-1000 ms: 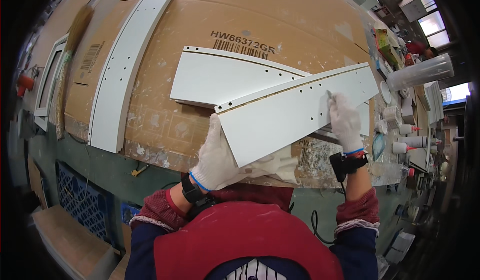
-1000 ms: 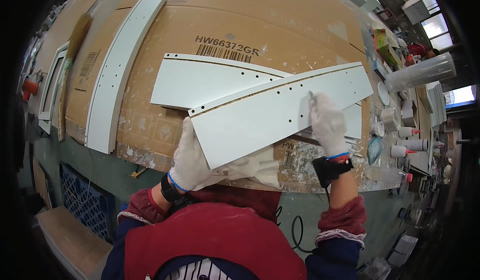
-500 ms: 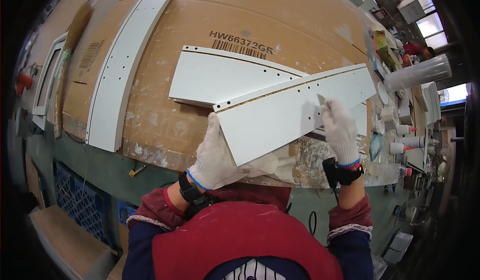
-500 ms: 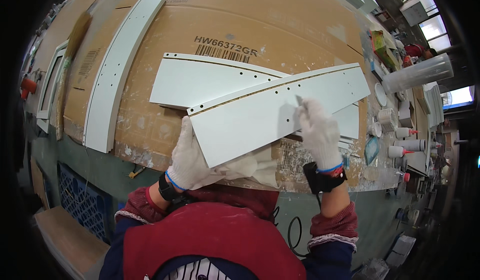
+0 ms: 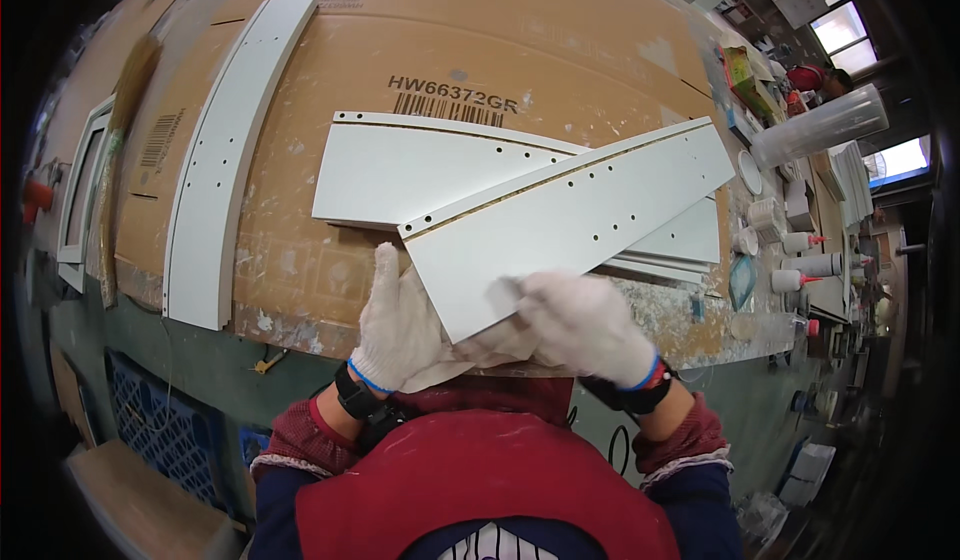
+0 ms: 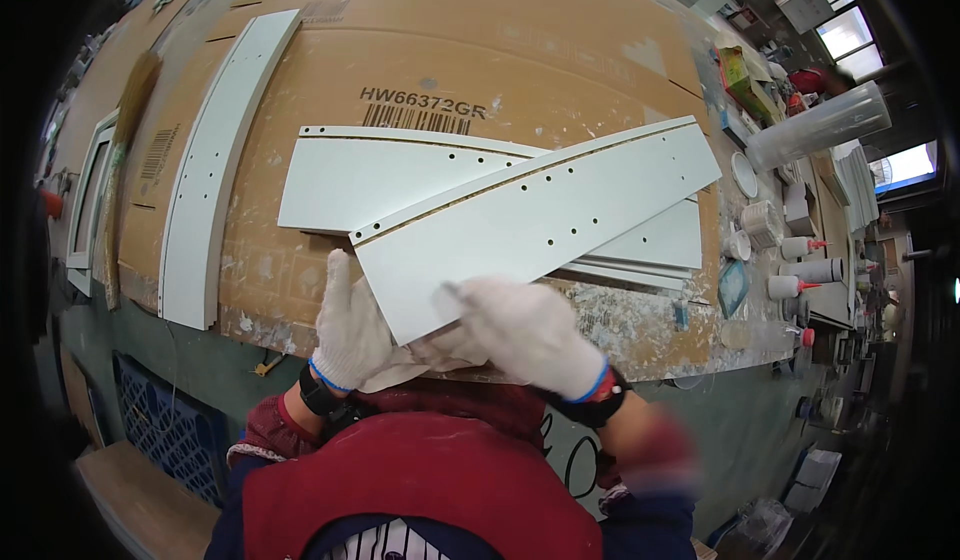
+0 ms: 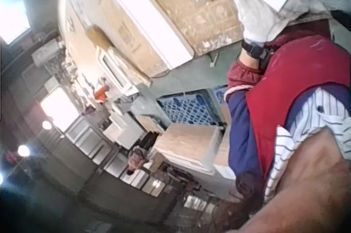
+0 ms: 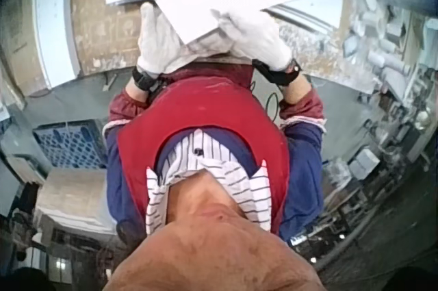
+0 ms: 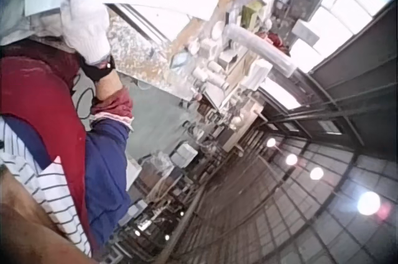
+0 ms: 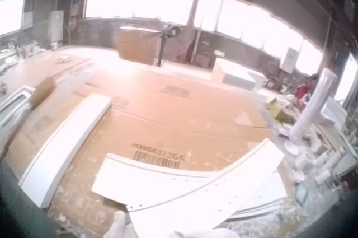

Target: The person wipes the surface of several white rectangular panels with a cloth. They handle the panels one at a time, turning them over to clean both sides and edges, then placing them back on the workbench.

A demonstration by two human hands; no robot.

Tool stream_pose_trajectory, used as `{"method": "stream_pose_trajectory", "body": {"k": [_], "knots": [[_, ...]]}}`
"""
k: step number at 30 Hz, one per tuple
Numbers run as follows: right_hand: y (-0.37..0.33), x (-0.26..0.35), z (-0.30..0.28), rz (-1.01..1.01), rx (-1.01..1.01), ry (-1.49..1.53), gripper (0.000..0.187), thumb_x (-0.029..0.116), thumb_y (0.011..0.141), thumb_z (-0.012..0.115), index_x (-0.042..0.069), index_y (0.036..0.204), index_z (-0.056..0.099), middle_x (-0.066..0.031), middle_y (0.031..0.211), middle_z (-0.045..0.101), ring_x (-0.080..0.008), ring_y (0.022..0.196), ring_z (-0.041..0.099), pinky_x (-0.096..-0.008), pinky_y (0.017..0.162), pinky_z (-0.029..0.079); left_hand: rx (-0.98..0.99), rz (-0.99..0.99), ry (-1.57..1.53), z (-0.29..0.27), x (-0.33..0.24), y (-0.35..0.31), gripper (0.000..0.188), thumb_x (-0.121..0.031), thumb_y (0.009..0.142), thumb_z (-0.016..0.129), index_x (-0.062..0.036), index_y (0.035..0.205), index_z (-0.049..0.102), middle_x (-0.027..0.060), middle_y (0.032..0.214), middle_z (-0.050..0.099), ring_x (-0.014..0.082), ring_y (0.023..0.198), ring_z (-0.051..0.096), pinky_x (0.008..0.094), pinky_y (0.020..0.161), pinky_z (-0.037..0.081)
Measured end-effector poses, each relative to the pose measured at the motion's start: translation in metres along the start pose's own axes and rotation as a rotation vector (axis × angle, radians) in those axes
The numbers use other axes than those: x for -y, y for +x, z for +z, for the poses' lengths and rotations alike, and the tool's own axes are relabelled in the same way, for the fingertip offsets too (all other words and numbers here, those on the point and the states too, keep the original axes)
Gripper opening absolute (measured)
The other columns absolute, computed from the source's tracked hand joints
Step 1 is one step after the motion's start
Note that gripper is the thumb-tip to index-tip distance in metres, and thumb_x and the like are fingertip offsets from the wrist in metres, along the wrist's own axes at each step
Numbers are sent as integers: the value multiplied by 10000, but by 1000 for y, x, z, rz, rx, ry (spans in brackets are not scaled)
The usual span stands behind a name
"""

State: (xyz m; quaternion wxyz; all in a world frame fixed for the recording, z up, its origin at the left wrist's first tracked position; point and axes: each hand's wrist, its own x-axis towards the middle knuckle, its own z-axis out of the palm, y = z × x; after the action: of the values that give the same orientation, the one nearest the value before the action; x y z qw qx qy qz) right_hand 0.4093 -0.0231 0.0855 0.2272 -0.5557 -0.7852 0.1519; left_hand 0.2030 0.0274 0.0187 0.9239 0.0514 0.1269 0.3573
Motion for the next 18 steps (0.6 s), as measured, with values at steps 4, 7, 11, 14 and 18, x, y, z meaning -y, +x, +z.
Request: {"method": "stream_pose_trajectory", "body": {"k": [4, 7, 11, 14, 18], "knots": [[-2, -64, -44, 525, -133, -346, 176, 232, 910, 570, 72, 972, 610, -182, 815, 647, -357, 692, 642, -433, 617, 503, -26, 48, 42, 4, 1, 2, 708, -565, 993, 283, -60, 1485, 227, 156, 1498, 324, 326, 1358, 362, 505, 1106, 331], [-16, -102, -58, 519, -221, -546, 207, 273, 920, 557, 78, 968, 606, -186, 852, 647, -367, 755, 642, -442, 657, 499, 60, 10, -23, 4, 1, 5, 660, -527, 1008, 288, -88, 1496, 215, 139, 1507, 311, 302, 1389, 312, 458, 1127, 288], [-19, -108, -47, 485, -234, -525, 151, 196, 913, 573, 61, 973, 607, -171, 853, 645, -352, 773, 638, -416, 670, 503, 5, -6, -26, 6, 1, 3, 678, -551, 998, 297, -94, 1493, 228, 138, 1493, 338, 307, 1369, 345, 463, 1103, 323], [-22, -95, -35, 226, -246, -446, 109, 135, 902, 573, 63, 977, 604, -157, 780, 628, -317, 727, 640, -396, 634, 501, -73, -4, 22, 15, 2, 2, 692, -569, 989, 303, -92, 1487, 241, 139, 1477, 364, 315, 1341, 388, 476, 1076, 359], [-15, -30, -9, -39, -18, -143, 79, 65, 854, 598, 65, 932, 606, -117, 814, 630, -277, 728, 641, -364, 658, 520, 11, -54, -63, 18, 5, 4, 678, -566, 991, 300, -92, 1474, 266, 150, 1463, 382, 325, 1293, 451, 478, 1023, 420]]}}
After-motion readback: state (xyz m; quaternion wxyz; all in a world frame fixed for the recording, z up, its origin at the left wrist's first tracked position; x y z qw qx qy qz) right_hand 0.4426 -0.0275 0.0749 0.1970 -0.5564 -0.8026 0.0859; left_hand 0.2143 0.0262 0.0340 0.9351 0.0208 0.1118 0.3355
